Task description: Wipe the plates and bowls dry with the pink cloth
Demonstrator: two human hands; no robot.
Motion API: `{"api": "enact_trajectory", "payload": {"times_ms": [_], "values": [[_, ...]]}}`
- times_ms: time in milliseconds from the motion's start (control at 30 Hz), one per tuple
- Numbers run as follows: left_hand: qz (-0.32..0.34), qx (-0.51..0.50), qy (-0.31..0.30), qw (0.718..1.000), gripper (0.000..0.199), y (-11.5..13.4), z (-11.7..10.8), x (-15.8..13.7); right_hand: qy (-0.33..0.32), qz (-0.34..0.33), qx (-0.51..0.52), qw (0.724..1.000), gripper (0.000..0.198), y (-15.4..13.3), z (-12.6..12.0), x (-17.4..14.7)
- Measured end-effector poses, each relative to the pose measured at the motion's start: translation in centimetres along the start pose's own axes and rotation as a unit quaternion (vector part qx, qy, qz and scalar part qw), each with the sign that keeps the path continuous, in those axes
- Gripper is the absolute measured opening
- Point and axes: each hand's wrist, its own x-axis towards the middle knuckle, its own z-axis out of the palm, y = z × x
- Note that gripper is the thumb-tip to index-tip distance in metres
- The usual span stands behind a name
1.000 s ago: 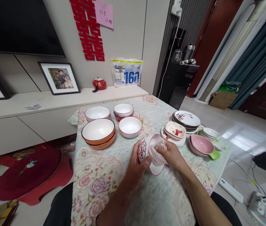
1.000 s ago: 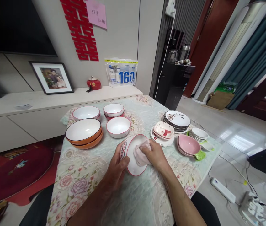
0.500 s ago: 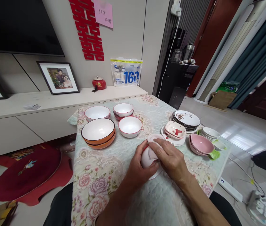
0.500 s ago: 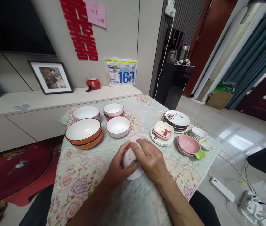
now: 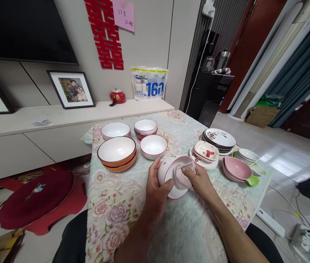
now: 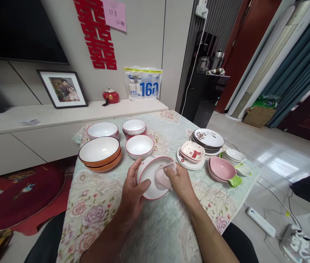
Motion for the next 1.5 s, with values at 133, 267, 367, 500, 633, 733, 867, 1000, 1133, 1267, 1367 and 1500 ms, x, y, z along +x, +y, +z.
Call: {"api": "enact_trajectory", "payload": {"times_ms": [133,267,367,500,633,733,867,1000,1133,1267,1367,1500], "values": [[-0.023,-0.025,-0.031,0.999,0.092,0.0,0.2,-0.2,0.027,-0.026,-0.046,0.998,0.026,-0.2,-0.4,-0.1],[-0.026,0.022,-0.063,0.997,0.089,-0.3,0.1,-0.1,0.098,-0.178,-0.188,0.961,0.027,-1.7,-1.6,-0.9],[0.0,0.082,-0.082,0.993,0.085,-0.6,0.0,-0.1,0.104,-0.308,-0.288,0.901,0.042,-3.0,-2.2,-1.7],[0.08,0.209,-0.085,0.971,0.077,-0.6,-0.1,-0.3,0.066,-0.419,-0.36,0.831,0.046,-3.6,-2.0,-2.5],[0.063,0.224,-0.07,0.97,0.078,-0.8,-0.4,-0.1,0.067,-0.387,-0.308,0.866,0.044,-2.9,-1.4,-1.9],[0.059,0.172,-0.032,0.983,0.078,-1.1,-0.6,0.2,0.101,-0.283,-0.225,0.927,0.034,-1.9,-1.0,-1.2],[0.038,0.08,-0.006,0.996,0.082,-0.9,-0.5,0.2,0.071,-0.094,-0.067,0.991,0.029,-0.5,0.0,-0.6],[0.007,-0.022,0.002,1.0,0.083,-0.5,0.0,0.0,-0.021,0.04,0.07,0.997,0.033,0.4,0.7,-0.4],[-0.02,-0.035,-0.001,0.999,0.078,-0.5,0.1,0.2,-0.016,0.029,-0.011,0.999,0.029,-0.2,0.0,-0.4],[-0.005,0.091,0.002,0.996,0.059,-1.0,-0.6,0.7,0.038,-0.114,-0.199,0.973,0.031,-1.8,-1.3,-0.8],[0.039,0.231,-0.014,0.972,0.048,-1.3,-1.3,1.1,0.041,-0.209,-0.309,0.927,0.047,-2.5,-1.8,-1.5],[0.082,0.301,-0.015,0.95,0.043,-1.7,-1.8,1.1,0.018,-0.263,-0.341,0.902,0.052,-2.6,-1.6,-2.0]]}}
